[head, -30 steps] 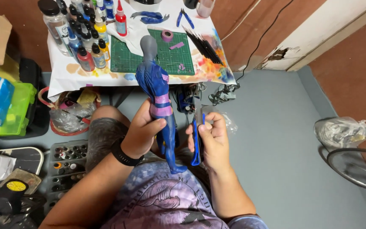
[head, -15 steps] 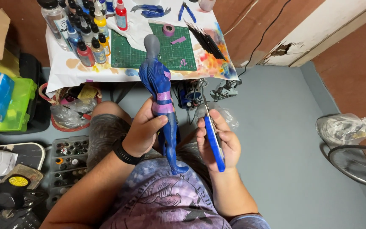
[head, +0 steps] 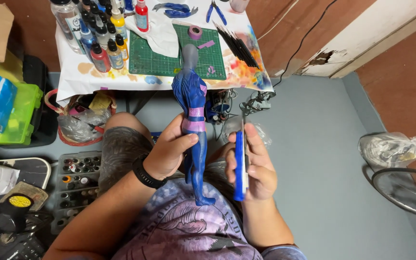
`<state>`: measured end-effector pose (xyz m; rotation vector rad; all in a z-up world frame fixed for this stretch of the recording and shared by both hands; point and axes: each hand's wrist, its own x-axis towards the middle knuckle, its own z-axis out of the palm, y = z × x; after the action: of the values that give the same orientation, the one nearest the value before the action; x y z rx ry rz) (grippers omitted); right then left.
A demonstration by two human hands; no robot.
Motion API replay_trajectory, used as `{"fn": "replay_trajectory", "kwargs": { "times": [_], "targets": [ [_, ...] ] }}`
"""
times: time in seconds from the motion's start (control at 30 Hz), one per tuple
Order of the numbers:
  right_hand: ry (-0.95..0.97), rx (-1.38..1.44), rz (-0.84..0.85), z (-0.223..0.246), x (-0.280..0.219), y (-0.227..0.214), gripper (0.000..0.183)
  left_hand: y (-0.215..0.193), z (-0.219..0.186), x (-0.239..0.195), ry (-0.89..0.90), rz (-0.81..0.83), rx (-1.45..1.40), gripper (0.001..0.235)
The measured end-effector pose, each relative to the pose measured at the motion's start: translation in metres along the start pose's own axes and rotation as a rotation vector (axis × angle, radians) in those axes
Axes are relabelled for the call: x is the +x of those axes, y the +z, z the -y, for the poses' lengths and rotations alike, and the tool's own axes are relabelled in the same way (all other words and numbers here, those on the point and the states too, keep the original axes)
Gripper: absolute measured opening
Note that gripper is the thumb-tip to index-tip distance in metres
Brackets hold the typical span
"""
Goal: Applying and trimming masking tape on a figurine for customization or painting preparation
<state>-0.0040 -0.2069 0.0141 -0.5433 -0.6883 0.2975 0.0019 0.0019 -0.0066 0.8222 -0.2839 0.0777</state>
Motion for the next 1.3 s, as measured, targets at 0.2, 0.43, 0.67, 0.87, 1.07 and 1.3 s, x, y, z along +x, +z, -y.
{"fn": "replay_trajectory", "kwargs": {
  "times": [0.2, 0.43, 0.67, 0.87, 1.07, 1.3],
  "targets": [
    [-0.098, -0.299, -0.158, -0.006, -0.012, -0.006, 0.073, 0.006, -0.01, -0.002, 0.017, -0.021, 0.072, 0.037],
    [-0.033, -0.189, -0.313, 0.005, -0.004, 0.001, 0.058, 0.012, -0.014, -0.003, 0.056, -0.039, 0.083, 0.039],
    [-0.393, -0.913, -0.151, -0.002, -0.008, 0.005, 0.057, 0.012, -0.018, -0.001, 0.147, -0.013, 0.16, 0.044],
    [-0.655, -1.376, 0.138, -0.003, 0.028, 0.046, 0.04, 0.005, -0.013, 0.0, 0.3, 0.023, 0.236, 0.043],
    [-0.668, -1.473, 0.158, -0.01, 0.027, 0.041, 0.04, 0.008, -0.018, 0.002, 0.392, 0.018, 0.304, 0.04],
    [-0.698, -1.46, 0.191, -0.014, 0.032, 0.044, 0.037, -0.009, 0.001, 0.002, 0.444, 0.026, 0.387, 0.05]
  ]
}}
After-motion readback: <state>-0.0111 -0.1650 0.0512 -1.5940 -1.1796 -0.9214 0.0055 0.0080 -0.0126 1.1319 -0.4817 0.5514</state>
